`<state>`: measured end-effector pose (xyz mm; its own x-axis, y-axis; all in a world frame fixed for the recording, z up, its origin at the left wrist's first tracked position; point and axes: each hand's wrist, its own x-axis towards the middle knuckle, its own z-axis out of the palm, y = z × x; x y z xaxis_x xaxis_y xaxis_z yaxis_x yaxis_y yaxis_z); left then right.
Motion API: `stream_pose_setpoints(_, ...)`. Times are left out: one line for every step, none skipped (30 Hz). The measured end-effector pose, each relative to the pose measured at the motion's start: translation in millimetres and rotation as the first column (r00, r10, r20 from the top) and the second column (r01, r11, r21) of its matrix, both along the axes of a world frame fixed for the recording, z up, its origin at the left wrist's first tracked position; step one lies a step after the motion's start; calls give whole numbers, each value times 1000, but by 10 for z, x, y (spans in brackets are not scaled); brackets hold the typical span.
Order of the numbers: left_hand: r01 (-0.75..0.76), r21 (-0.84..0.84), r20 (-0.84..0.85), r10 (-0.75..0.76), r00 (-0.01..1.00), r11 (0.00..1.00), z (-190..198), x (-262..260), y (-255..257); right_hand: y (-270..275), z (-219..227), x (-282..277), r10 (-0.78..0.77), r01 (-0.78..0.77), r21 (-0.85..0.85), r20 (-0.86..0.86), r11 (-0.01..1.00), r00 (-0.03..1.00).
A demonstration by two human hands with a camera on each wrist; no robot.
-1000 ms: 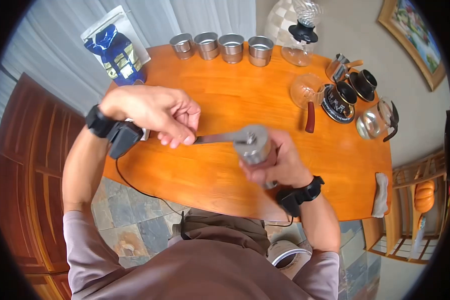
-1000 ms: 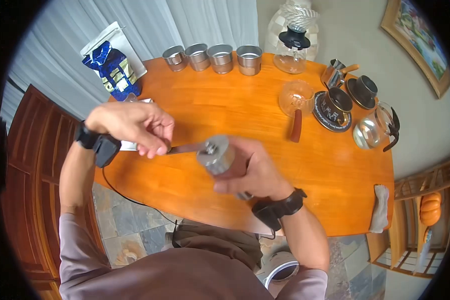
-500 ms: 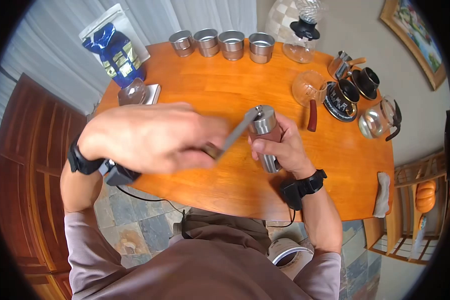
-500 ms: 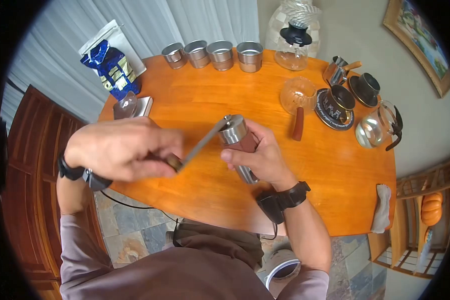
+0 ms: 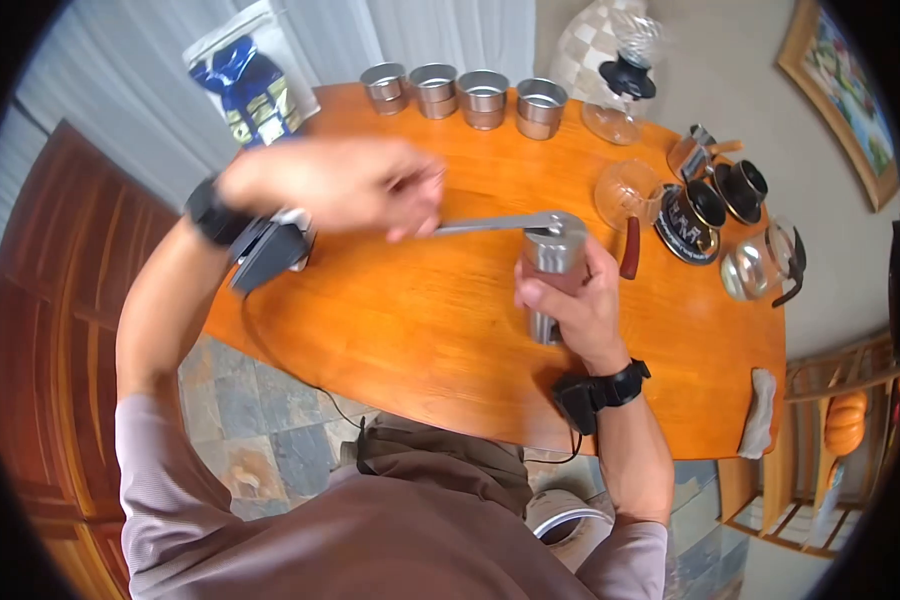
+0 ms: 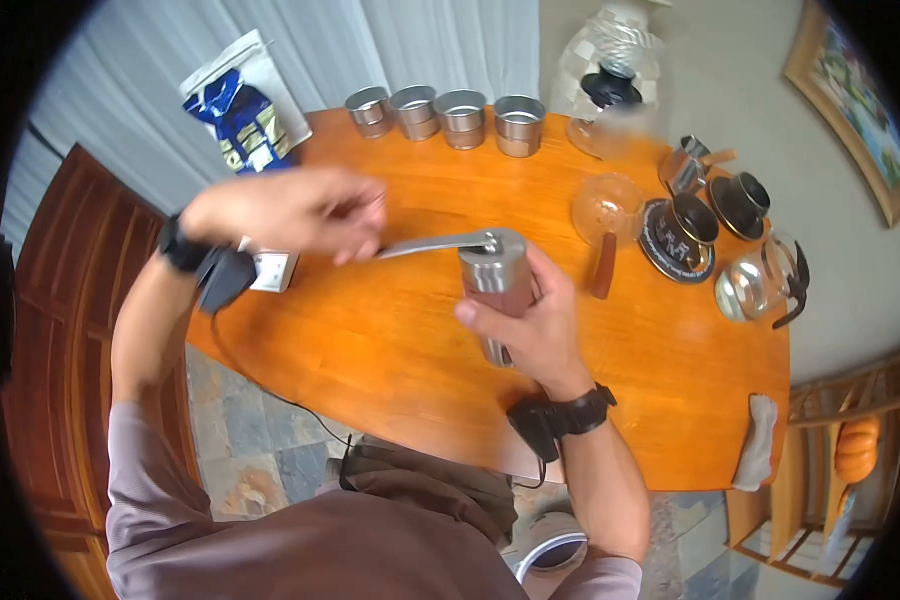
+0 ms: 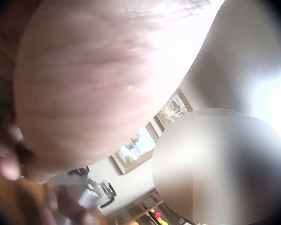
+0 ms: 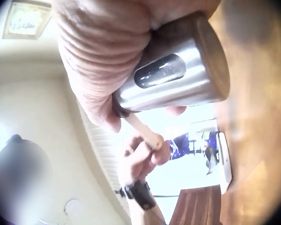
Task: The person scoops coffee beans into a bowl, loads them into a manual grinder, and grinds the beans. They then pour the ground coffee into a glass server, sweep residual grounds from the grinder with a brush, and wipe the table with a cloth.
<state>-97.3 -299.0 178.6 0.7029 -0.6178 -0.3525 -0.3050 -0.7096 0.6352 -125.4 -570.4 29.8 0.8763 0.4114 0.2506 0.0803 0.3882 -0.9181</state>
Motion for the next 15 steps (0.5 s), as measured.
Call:
stream_pose_setpoints(-15,-102,-77,7,997,995,-39,-158,28,12,-22,25,-82,83,-53,20,995,996)
stream_pose_setpoints(47,-24,-35,-48,998,999,-15,-334,-82,29,-100,58,-57,59,-35,41,998,998)
stream_pose_setpoints(97,51,7,-98,995,994,68,-485,-179,32,-111,81,-66,67,-31,42,997,997)
stream_pose_setpoints(200,32,40,-201,979,979,130,-559,-281,50,-122,83,-45,48,-61,56,997,997)
stream_pose_setpoints(291,8,72,-291,954,957,162,-619,-407,75,-137,59,-12,18,-97,64,995,998)
stream_pose_setpoints(342,-145,93,-332,939,928,182,-643,-549,90,-132,22,6,1,-112,57,994,998)
stream_pose_setpoints(391,-290,133,-368,920,873,186,-633,-711,89,-104,-12,47,-45,-42,39,998,998)
stream_pose_setpoints(482,-253,296,-407,864,839,76,-560,-859,75,-75,-44,85,-86,29,26,996,996)
stream_pose_setpoints(563,-195,452,-436,778,803,-15,-472,-991,62,-160,-92,95,-95,14,35,995,995)
stream_pose_setpoints(417,-48,237,-395,888,908,261,-494,-1129,60,-302,-146,120,-96,-194,115,976,986)
stream_pose_setpoints(402,-115,313,-351,882,908,168,-331,-1183,33,-415,-160,160,-76,-393,186,916,969)
stream_pose_setpoints(388,-182,382,-298,875,904,78,-116,-1220,42,-315,-177,172,-83,-404,191,911,966)
stream_pose_setpoints(322,80,421,-325,847,943,127,61,-1277,79,-158,-217,164,-72,-330,262,941,951)
stream_pose_setpoints(236,277,504,-350,789,931,106,271,-1150,116,-70,-228,150,-68,-246,332,967,931)
stream_pose_setpoints(113,409,428,-300,853,905,32,447,-948,123,-70,-197,156,-77,-237,337,968,929)
